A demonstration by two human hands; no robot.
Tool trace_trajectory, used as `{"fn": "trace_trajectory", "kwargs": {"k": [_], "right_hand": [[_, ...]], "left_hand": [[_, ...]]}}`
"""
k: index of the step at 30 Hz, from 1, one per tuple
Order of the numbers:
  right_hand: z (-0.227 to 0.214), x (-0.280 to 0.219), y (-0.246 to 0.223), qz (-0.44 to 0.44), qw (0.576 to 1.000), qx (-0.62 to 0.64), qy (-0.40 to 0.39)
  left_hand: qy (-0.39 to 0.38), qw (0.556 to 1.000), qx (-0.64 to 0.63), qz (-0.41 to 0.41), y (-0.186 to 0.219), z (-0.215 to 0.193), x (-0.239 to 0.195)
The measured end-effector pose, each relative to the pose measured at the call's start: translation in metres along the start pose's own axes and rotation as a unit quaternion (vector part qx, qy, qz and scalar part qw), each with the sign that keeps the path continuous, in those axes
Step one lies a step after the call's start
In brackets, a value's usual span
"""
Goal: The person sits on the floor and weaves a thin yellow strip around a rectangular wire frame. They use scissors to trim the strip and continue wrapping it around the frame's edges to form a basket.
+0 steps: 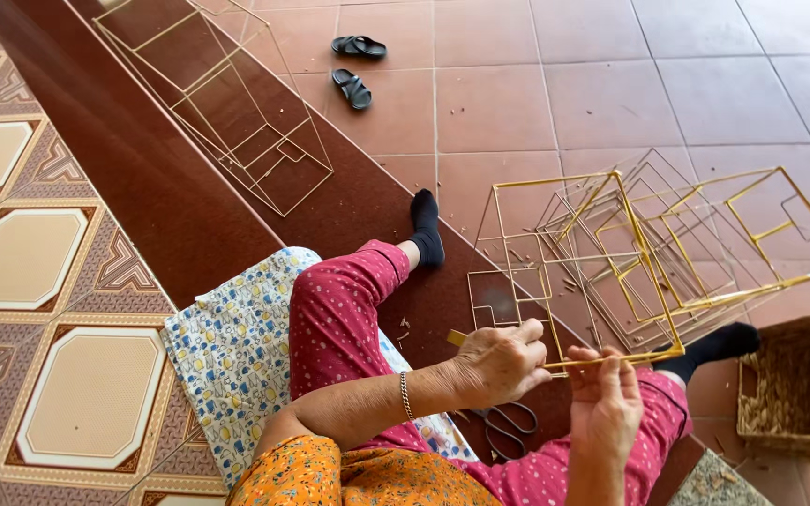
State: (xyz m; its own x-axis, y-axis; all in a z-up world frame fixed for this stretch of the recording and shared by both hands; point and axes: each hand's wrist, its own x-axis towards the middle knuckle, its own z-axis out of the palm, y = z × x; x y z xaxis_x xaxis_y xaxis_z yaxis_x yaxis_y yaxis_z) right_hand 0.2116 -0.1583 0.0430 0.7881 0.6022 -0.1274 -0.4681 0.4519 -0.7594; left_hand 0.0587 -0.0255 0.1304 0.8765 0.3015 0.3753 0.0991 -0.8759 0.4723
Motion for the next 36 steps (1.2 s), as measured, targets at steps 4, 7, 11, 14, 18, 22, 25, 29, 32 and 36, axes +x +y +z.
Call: {"fn": "trace_trajectory", "kwargs": {"k": [4, 7, 11, 14, 18, 22, 25, 29, 32, 36], "right_hand": [[0.007, -0.016, 0.013, -0.04, 0.998, -0.041, 0.0], [0.012, -0.021, 0.014, -0.059, 0.993, -0.099, 0.009], [0.014, -0.024, 0.01, -0.048, 0.986, -0.16, 0.03], [0.003, -0.019, 0.006, -0.014, 0.992, -0.121, 0.014], [-0.025, 0.009, -0.002, -0.009, 1.0, -0.011, -0.019], [-0.049, 0.045, -0.024, -0.015, 0.997, 0.08, 0.002], [-0.044, 0.052, -0.036, -0.009, 0.994, 0.106, 0.014], [-0.009, 0.036, -0.048, -0.033, 0.997, 0.019, 0.063], [0.011, 0.018, -0.045, -0.044, 0.988, -0.134, 0.069], [0.01, 0.001, -0.016, 0.01, 0.982, -0.184, 0.032]], "left_hand": [[-0.003, 1.0, -0.019, -0.012, -0.003, 0.002, -0.002], [0.02, 1.0, -0.013, 0.004, -0.002, 0.006, -0.005], [0.06, 0.997, 0.012, 0.052, 0.004, 0.015, -0.009], [0.043, 0.997, -0.002, 0.057, 0.005, 0.021, -0.01], [0.043, 0.996, 0.013, 0.073, 0.004, 0.025, -0.012], [0.058, 0.995, 0.017, 0.084, 0.004, 0.026, -0.012], [0.042, 0.994, 0.025, 0.101, 0.005, 0.028, -0.009], [0.037, 0.993, 0.029, 0.107, 0.005, 0.029, -0.008], [0.033, 0.994, 0.039, 0.098, 0.003, 0.029, -0.005], [0.07, 0.993, 0.033, 0.092, 0.004, 0.037, -0.005]]}}
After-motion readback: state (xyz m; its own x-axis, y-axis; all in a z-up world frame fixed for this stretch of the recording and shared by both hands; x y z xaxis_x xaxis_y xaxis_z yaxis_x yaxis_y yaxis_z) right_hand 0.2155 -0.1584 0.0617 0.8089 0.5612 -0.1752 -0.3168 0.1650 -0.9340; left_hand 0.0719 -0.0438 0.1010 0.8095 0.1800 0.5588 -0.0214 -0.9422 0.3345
